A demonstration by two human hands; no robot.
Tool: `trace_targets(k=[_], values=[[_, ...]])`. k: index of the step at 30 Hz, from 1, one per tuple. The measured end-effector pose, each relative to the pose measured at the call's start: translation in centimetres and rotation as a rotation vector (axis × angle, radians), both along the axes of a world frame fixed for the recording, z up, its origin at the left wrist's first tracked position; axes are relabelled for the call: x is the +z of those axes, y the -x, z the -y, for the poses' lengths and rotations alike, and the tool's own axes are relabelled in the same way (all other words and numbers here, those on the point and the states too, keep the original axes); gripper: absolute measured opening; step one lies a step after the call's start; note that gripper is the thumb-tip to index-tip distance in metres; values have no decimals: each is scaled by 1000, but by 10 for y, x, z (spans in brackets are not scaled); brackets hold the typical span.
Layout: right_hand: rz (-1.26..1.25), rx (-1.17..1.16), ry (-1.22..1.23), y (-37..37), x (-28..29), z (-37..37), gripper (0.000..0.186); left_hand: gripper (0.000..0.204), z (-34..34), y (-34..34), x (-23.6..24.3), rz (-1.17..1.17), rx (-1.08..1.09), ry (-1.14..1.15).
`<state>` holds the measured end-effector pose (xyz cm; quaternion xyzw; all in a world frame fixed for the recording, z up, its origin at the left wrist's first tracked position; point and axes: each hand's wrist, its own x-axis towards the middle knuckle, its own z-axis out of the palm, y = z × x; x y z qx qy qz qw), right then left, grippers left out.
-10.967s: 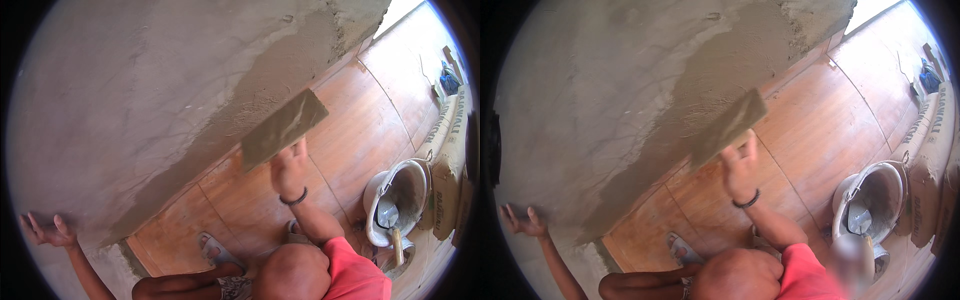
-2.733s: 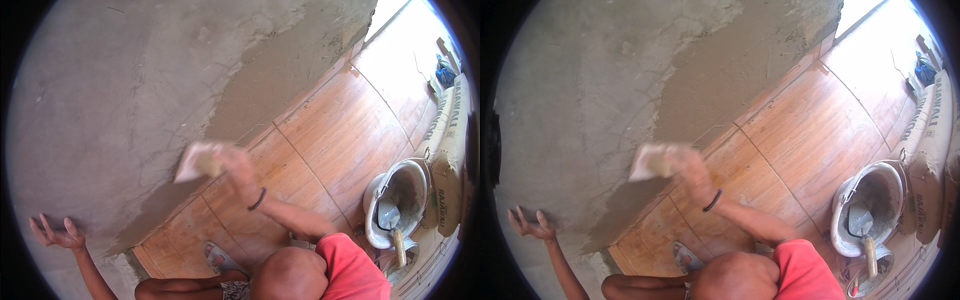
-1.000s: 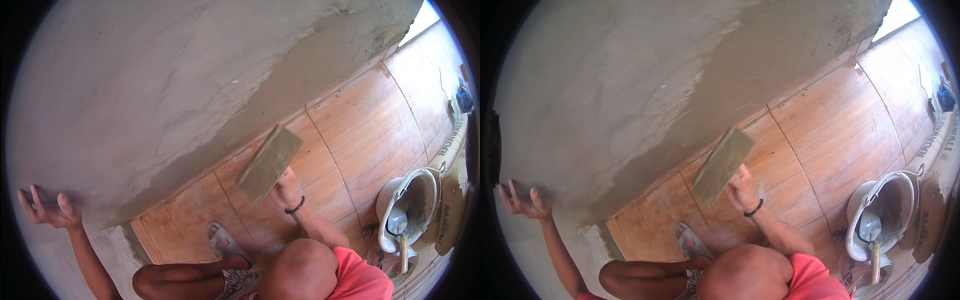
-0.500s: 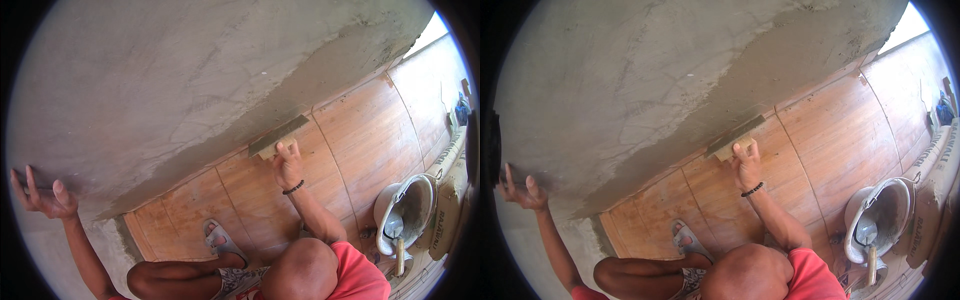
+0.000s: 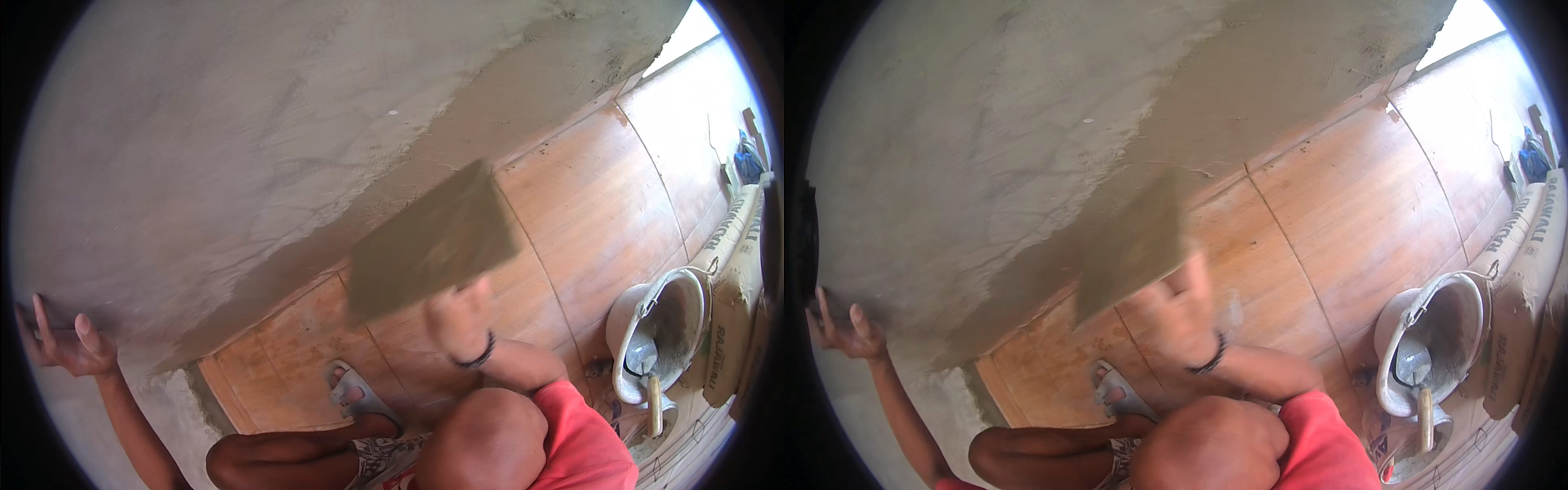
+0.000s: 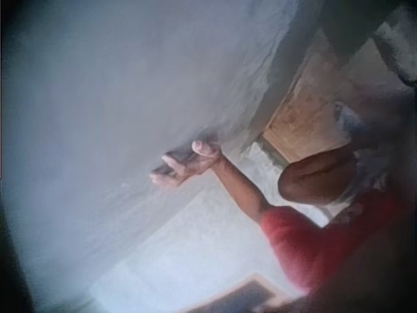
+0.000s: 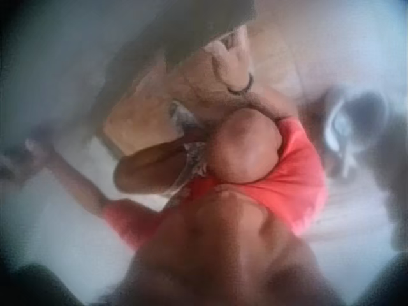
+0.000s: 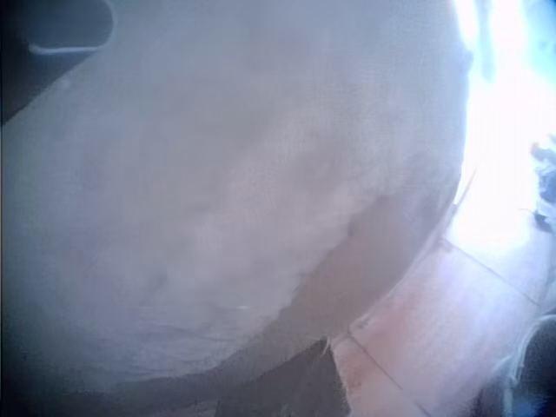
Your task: The person scoops wet cement from a bucket onto a trowel and applies it to a wall, smoothing the surface with a trowel. The person repeats this process to cover a larger area of the wall.
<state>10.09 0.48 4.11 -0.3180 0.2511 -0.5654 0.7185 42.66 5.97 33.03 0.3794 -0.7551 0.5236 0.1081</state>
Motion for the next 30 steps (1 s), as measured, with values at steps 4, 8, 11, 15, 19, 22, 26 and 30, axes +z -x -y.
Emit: trace_targets(k=[4, 8, 11, 15, 19, 22, 26, 30], values=[[219, -254, -374, 16, -83, 36, 38, 43, -8, -7, 6, 56, 56, -12], [193, -195, -402, 23, -159, 67, 28, 43, -8, -7, 8, 75, 75, -12], [224, -250, -392, 3, -135, 75, 29, 43, -6, 2, 10, 97, 91, -18], [27, -321, -198, -19, -71, 64, 46, 43, -3, 12, 13, 136, 97, -36], [-186, -276, 142, -45, 21, 37, 45, 43, 1, 20, 9, 145, 129, 3], [-350, -75, 599, -66, 39, 16, 50, 44, -1, 16, 8, 175, 189, 45], [-66, 28, 508, -34, 34, 8, 48, 44, 2, 21, 6, 178, 196, 29], [-18, -376, -82, 14, -52, 43, 54, 44, -1, 24, 7, 158, 183, 11]])
